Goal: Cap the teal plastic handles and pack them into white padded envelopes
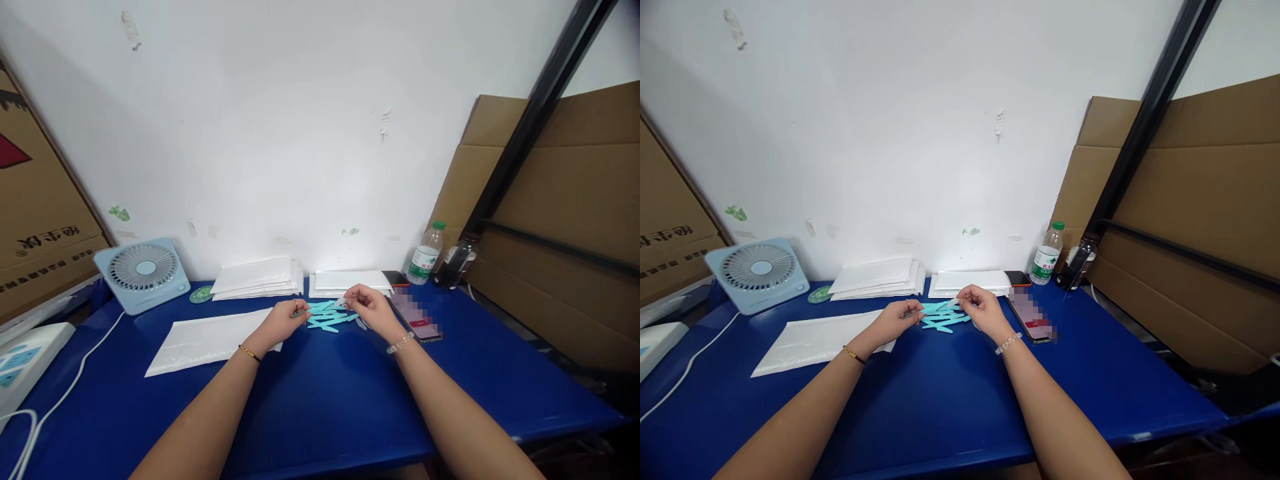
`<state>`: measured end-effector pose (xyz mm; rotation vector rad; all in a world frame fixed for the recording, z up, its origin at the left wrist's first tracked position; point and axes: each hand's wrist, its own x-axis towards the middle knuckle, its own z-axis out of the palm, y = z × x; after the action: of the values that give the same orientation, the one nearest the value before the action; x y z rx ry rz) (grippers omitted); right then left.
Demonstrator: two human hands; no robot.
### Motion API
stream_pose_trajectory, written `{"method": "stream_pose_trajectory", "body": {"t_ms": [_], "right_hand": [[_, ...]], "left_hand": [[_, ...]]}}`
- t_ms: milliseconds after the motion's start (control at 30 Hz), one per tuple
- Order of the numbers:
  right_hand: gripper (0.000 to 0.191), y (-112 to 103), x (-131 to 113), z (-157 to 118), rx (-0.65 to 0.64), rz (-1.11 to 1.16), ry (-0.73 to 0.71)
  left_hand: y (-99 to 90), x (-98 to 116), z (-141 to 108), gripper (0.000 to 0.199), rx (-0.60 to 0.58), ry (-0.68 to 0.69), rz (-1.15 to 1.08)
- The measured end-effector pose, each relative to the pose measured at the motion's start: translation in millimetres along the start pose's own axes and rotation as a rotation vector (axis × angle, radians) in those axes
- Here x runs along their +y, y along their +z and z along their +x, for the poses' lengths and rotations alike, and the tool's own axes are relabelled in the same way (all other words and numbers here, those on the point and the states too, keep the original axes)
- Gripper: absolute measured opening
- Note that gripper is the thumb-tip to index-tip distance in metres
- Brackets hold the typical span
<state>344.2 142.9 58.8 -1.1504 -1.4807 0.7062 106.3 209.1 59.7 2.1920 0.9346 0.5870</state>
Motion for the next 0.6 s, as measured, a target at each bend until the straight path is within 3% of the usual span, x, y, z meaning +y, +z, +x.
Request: {"method": "stream_pose_trajectory", "body": {"t_ms": [300, 500, 600], "right_hand": [[0.018, 7, -9, -3, -0.124, -0.008, -0.013], [0.017, -4, -5, 0, 0.011, 0.001, -0.004], [0.018, -2, -4, 0, 0.02, -0.018, -0.018]], "left_hand": [[0.8, 10, -3, 0.028, -0.061, 0.027, 0.0], [1.0, 2, -1, 0.029, -0.017, 0.014, -0.023], [1.9, 1, 0, 0.029, -0.03, 0.019, -0.025]]}}
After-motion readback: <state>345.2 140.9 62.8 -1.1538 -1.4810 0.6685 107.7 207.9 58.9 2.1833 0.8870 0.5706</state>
